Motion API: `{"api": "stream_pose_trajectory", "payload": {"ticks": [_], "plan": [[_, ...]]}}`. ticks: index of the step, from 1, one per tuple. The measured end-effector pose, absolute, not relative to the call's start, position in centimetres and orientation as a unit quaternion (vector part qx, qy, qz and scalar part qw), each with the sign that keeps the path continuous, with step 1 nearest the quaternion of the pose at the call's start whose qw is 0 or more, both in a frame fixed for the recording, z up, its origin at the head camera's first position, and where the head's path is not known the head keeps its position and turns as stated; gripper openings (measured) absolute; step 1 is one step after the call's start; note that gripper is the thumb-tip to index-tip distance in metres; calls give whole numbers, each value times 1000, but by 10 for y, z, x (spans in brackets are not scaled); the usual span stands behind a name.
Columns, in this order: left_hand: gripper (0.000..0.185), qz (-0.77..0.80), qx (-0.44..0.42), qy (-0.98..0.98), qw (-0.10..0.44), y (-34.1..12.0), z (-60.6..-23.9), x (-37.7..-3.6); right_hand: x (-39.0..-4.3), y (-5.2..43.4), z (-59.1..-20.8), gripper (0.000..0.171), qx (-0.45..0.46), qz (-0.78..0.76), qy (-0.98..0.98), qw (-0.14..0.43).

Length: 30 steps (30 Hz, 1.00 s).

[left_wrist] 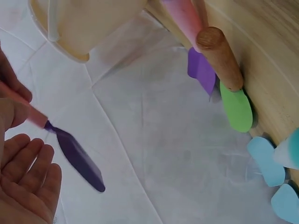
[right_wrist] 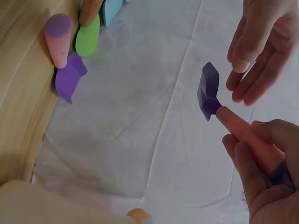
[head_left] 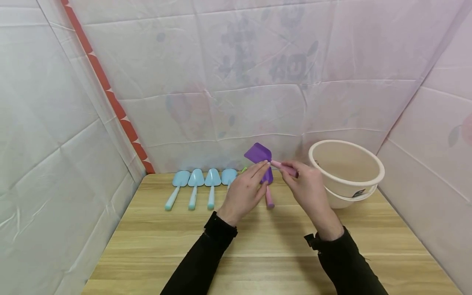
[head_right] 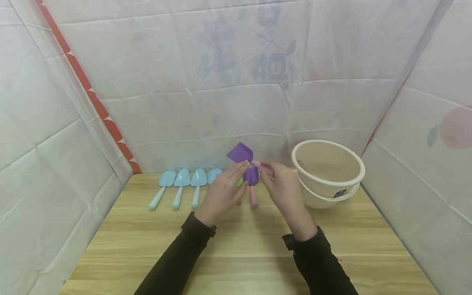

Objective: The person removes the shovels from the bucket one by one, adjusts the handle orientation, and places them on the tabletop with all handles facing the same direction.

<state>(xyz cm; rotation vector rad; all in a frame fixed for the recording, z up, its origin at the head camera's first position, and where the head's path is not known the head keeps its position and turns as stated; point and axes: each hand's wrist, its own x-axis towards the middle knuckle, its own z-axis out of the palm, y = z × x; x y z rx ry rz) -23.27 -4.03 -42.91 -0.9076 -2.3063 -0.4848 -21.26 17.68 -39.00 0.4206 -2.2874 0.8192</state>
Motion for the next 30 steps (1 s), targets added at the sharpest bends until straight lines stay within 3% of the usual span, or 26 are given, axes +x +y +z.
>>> {"api": "stream_pose_trajectory", "payload": {"ticks": [8,19,30], "plan": [[55,-162,-340,-868,323,-41,-435,-237,-206,164,-393,18,178,318,-876,316],[34,-168,-351,-830,399,-46,-441,-236,-195,148,-392,20,175,338,-893,241],[34,-165,-386,-822,385,-54,-440,-240,-193,150,-390,21,179,331,-899,224]]}}
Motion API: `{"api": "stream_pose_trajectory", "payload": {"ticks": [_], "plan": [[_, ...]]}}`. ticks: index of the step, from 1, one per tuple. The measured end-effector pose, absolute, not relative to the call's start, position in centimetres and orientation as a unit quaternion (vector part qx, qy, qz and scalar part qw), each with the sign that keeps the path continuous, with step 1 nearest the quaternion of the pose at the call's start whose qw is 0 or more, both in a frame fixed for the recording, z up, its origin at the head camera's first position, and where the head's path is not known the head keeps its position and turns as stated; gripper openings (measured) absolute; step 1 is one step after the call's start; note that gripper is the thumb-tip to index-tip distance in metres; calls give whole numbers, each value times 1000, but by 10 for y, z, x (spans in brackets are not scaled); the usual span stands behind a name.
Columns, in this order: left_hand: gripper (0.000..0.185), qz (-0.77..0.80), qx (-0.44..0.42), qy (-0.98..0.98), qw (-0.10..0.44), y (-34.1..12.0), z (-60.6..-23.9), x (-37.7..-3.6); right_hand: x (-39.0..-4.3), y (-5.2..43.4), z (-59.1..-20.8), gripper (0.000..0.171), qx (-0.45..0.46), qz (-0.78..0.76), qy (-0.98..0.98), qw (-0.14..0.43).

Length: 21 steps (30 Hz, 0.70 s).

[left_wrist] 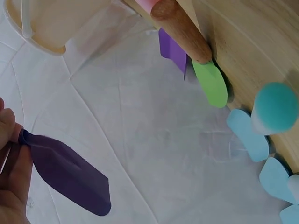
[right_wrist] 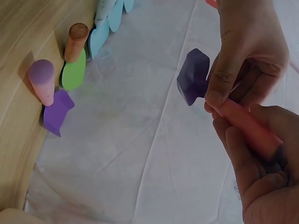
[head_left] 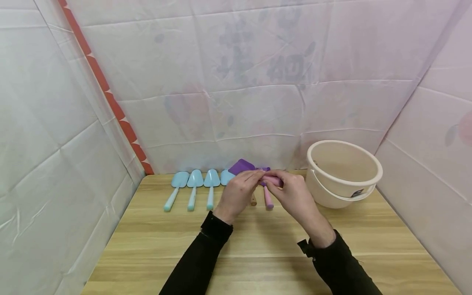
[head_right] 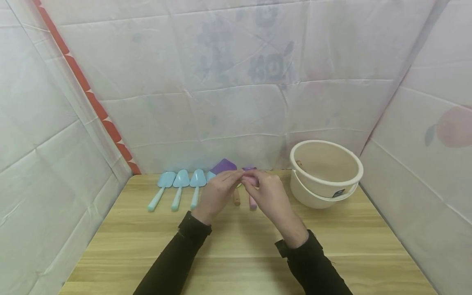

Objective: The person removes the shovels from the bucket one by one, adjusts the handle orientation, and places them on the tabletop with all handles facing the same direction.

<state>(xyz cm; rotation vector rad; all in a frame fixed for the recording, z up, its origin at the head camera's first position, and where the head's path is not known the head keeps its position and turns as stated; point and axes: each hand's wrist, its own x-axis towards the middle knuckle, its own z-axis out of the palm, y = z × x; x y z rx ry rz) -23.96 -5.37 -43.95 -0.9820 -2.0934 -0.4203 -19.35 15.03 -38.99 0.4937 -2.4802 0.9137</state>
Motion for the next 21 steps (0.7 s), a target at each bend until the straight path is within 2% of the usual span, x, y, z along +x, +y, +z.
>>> {"api": "stream_pose_trajectory", "payload": {"ticks": [12,21], "plan": [[28,-221,-394,-822,347,-78,-442,-245,-193,159,-387,38,257,353,-883,172],[27,-231,-396,-829,319,-97,-454,-241,-192,172,-392,45,244,292,-916,131]]}}
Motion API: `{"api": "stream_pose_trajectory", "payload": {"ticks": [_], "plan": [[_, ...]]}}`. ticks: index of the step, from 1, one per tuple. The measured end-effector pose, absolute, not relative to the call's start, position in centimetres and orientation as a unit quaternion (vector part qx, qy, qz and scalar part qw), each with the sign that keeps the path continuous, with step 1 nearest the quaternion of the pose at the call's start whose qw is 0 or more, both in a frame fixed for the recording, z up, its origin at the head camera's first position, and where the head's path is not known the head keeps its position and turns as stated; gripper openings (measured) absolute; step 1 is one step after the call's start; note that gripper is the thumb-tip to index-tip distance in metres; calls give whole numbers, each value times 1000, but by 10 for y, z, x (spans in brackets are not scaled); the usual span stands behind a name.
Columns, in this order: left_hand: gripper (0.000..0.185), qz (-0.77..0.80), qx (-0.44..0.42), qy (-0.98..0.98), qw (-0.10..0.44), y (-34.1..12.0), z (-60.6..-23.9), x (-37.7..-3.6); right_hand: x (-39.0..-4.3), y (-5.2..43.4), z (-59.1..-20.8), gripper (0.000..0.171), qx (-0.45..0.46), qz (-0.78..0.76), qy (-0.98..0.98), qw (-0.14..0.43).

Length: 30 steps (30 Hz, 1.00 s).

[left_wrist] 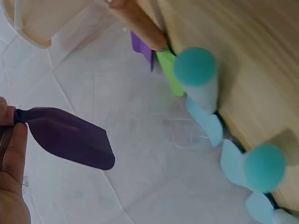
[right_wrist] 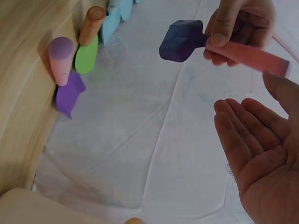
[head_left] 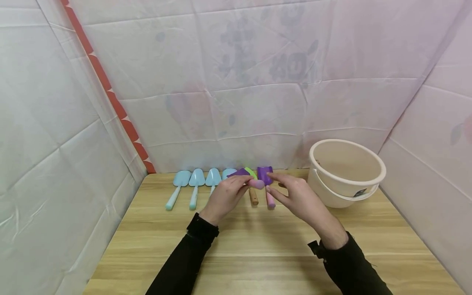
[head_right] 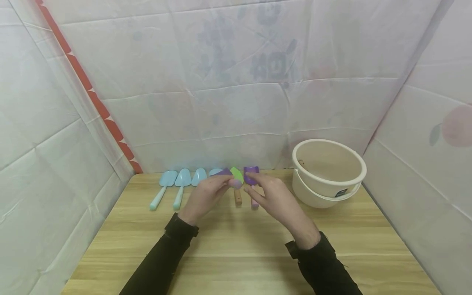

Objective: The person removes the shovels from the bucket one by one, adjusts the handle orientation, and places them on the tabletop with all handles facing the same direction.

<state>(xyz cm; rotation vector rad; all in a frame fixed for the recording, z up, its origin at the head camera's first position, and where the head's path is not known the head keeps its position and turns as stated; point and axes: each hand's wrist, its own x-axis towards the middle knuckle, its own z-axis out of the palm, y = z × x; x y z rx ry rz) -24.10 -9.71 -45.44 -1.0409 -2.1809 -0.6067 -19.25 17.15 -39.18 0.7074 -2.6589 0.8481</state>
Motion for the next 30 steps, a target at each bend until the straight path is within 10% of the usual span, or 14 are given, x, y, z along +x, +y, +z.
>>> {"api": "stream_pose_trajectory", "payload": {"ticks": [30], "plan": [[11,-179,-478,-844,165,-116,-487,-228,-196,201,-433,55,288,208,-930,93]]}}
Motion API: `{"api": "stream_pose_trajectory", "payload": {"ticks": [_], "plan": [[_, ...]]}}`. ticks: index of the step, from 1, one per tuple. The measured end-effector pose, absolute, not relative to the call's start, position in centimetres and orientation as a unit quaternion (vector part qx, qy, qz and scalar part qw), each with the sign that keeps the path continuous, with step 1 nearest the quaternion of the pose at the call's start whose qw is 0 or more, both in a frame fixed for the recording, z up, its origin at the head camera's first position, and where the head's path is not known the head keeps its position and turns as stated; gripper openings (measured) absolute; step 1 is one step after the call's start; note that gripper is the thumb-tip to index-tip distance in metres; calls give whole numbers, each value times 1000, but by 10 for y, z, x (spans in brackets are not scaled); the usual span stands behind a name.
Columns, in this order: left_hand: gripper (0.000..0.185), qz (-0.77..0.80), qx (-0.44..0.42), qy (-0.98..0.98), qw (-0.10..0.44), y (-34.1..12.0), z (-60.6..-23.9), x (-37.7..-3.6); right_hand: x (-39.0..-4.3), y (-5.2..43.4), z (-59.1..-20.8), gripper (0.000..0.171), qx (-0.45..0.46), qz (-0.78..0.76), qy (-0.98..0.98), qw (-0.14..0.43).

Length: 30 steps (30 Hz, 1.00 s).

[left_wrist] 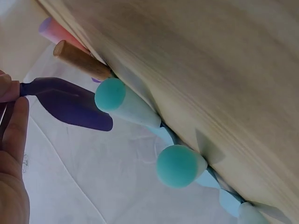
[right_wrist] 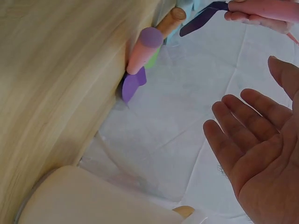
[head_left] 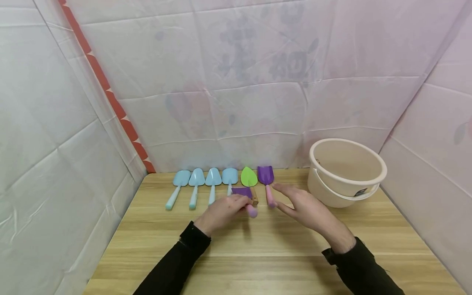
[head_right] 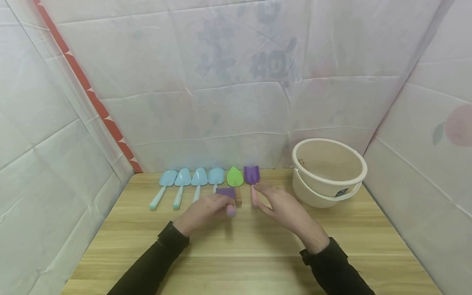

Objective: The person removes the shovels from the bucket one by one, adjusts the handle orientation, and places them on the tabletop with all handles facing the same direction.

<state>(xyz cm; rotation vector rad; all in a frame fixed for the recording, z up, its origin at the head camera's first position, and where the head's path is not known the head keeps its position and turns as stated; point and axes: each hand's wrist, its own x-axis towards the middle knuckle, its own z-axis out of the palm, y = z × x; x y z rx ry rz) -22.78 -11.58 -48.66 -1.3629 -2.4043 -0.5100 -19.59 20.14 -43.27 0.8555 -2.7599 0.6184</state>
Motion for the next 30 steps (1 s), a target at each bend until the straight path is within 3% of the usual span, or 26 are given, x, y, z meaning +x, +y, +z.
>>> {"api": "stream_pose_trajectory", "payload": {"ticks": [30], "plan": [[9,-140,-460,-877,7,-112,-491,-226,-192,213,-446,52,294,194,-933,67]]}}
